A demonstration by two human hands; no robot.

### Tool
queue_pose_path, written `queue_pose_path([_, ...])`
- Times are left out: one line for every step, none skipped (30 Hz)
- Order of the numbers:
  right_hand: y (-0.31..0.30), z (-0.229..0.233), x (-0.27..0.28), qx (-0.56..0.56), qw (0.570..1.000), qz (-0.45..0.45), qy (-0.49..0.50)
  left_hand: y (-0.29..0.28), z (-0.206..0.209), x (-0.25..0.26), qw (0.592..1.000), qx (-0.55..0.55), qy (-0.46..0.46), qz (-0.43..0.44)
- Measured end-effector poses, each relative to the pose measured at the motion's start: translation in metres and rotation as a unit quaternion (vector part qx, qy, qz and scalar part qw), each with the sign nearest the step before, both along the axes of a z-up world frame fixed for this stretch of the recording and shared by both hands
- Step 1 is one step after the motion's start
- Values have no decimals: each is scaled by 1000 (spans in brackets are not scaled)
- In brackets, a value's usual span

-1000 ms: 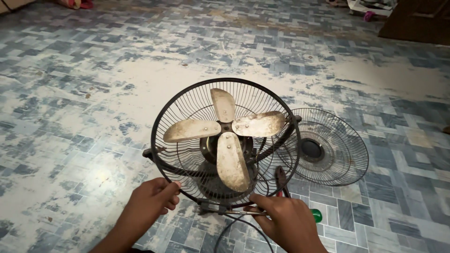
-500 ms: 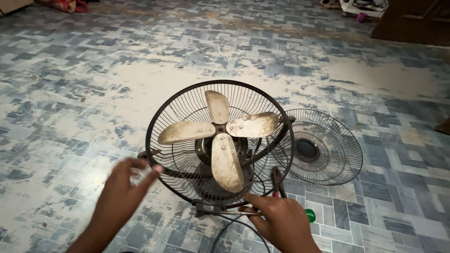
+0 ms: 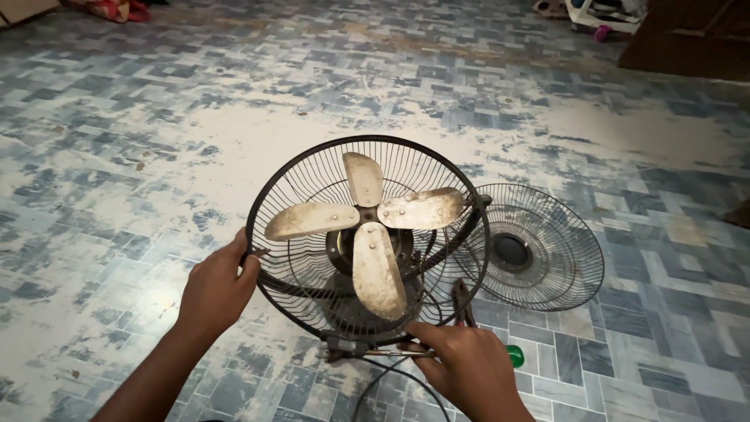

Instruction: The person sits on the floor and uses a screwdriver and pliers to adjust and tighten components on an electric fan. They manipulate the fan's power cord and work on the rear grille area, occasionally repositioning the fan and tools.

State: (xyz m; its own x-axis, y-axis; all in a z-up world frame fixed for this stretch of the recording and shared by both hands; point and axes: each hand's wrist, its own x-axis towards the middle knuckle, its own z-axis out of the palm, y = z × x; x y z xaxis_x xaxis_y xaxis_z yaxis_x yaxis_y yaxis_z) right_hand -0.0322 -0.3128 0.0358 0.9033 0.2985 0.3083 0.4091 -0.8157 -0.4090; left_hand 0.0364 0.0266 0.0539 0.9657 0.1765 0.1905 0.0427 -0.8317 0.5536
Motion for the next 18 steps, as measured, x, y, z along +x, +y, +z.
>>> queue_pose_path([0,1,0,-5,1000,-1,1,-2,4,1,1000,16,7,0])
queue_pose_path([0,1,-1,-10,1000,-2,2,-4,6,1,999,31,15,0])
queue_pose_path([0,1,-1,-15,1000,-4,3,-6,7,1,999,34,31,5])
queue_pose_path([-1,2,-1,-13,1000,-2,3,-7,7,1,998,37,47,11])
queue_pose_path([-1,4,-1,-10,1000,0,4,-6,6,2,997,40,63,18])
queue_pose_path([1,4,0,-7,1000,4,5,-3,5,2,998,36,50,14])
queue_pose_path([3,4,0,-7,1000,2,14,-1,2,3,999,32,37,11])
queue_pose_path([2,3,0,-8,1000,-2,24,0,-4,5,999,27,25,6])
queue_pose_path([1,3,0,-9,999,-6,34,2,-9,6,1000,4,20,-4])
queue_pose_path([2,3,0,-10,999,-5,34,6,-14,7,1000,-19,13,-14])
queue_pose_path([2,4,-1,-10,999,-4,34,11,-20,9,999,-41,7,-25])
queue_pose_path([0,4,0,-12,999,-4,33,13,-26,12,997,-73,5,-27])
queue_pose_path([-3,4,1,-11,999,-3,30,15,-31,16,994,-104,2,-29])
queue_pose_path([-2,3,1,-11,1000,-3,28,19,-38,16,990,-135,1,-31])
queue_pose_path([-1,2,0,-10,1000,-3,27,22,-44,16,983,-173,-14,-53])
queue_pose_path([0,2,0,-13,1000,-1,26,24,-48,16,974,-209,-31,-76])
queue_pose_path([0,2,0,-16,1000,2,24,26,-51,17,963,-245,-47,-98])
queue_pose_path([-2,2,0,-20,999,3,24,26,-54,18,962,-255,-33,-91])
